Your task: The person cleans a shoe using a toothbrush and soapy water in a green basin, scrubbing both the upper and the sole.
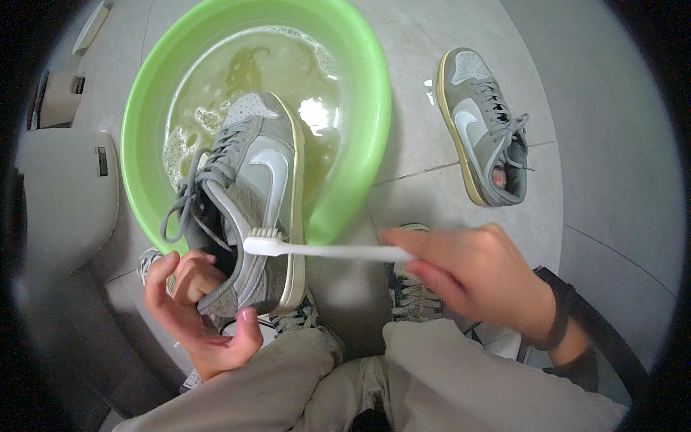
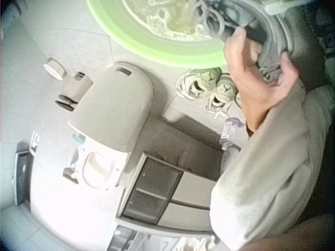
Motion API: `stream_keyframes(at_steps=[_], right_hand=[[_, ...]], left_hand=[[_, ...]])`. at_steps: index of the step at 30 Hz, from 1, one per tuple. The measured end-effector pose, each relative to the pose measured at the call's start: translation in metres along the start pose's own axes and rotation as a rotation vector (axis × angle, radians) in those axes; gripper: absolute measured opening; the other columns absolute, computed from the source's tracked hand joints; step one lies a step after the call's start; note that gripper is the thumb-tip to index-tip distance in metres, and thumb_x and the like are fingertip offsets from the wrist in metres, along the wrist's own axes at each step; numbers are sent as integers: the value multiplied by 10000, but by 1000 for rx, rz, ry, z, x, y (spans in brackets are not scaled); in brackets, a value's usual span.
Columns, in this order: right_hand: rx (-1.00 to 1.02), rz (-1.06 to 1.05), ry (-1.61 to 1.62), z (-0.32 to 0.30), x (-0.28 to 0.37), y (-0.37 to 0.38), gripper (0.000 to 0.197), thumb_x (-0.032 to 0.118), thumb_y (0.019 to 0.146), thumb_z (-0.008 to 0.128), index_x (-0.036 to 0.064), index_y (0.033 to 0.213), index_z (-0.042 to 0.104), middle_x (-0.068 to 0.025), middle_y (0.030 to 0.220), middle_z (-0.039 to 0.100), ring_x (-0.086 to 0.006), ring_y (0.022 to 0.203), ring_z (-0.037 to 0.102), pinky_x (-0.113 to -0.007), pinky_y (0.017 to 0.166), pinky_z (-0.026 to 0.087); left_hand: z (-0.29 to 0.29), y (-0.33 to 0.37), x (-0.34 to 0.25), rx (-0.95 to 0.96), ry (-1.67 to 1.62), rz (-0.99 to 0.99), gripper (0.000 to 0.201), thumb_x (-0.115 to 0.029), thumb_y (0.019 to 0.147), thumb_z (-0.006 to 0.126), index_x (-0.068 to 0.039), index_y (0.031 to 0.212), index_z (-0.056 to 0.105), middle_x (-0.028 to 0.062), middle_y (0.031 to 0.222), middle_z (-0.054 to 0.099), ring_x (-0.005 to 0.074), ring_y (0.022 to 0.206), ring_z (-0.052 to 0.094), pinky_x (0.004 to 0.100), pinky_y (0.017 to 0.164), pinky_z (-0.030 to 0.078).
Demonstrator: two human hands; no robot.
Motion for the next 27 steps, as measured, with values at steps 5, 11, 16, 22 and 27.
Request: stream_keyframes(at_steps=[5, 11, 16, 22, 27], right_hand=[[68, -36, -97, 4, 14, -5, 289, 145, 779, 543, 100, 1064, 556, -57, 584, 524, -220, 500, 531, -306, 446, 431], [69, -8, -20, 7, 8, -5, 289, 144, 785, 535, 101, 1070, 551, -68, 602, 537, -220, 511, 540, -305, 458, 438], [-38, 69, -61, 0, -11, 3, 296, 95, 761, 527, 79, 1055, 560, -100, 660, 562, -247, 526, 540, -307, 483, 437], [19, 36, 52, 6, 1, -2, 323, 27, 725, 512, 57, 1041, 567, -132, 680, 567, -282, 525, 530, -303, 502, 432], [-4, 132, 70, 3, -18, 3, 329, 29, 720, 513, 57, 1043, 566, -135, 716, 584, -284, 555, 549, -303, 529, 448]], left_hand=[[-4, -6, 5, -67, -110, -4, 720, -4, 551, 605, 60, 1174, 250, 150, 912, 425, 101, 567, 409, 225, 628, 372], [-6, -2, 4, -44, -78, 14, 688, -17, 557, 581, 61, 1162, 262, 142, 883, 429, 104, 573, 393, 228, 650, 369], [-7, -6, 15, -83, -123, -108, 669, -23, 547, 576, 61, 1141, 280, 143, 883, 425, 118, 585, 393, 247, 686, 364], [-6, -7, 16, -70, -248, -92, 655, -13, 549, 537, 65, 1140, 266, 169, 967, 396, 131, 637, 424, 251, 709, 360], [-5, -6, 17, -69, -231, -126, 635, -24, 558, 503, 70, 1137, 260, 154, 931, 412, 137, 635, 427, 262, 718, 358]])
Point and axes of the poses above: each hand's wrist, its own y-axis towards the middle knuckle, its own z-axis out of the palm, x = y × z, the point moved 10 cm from there along y, towards the middle knuckle
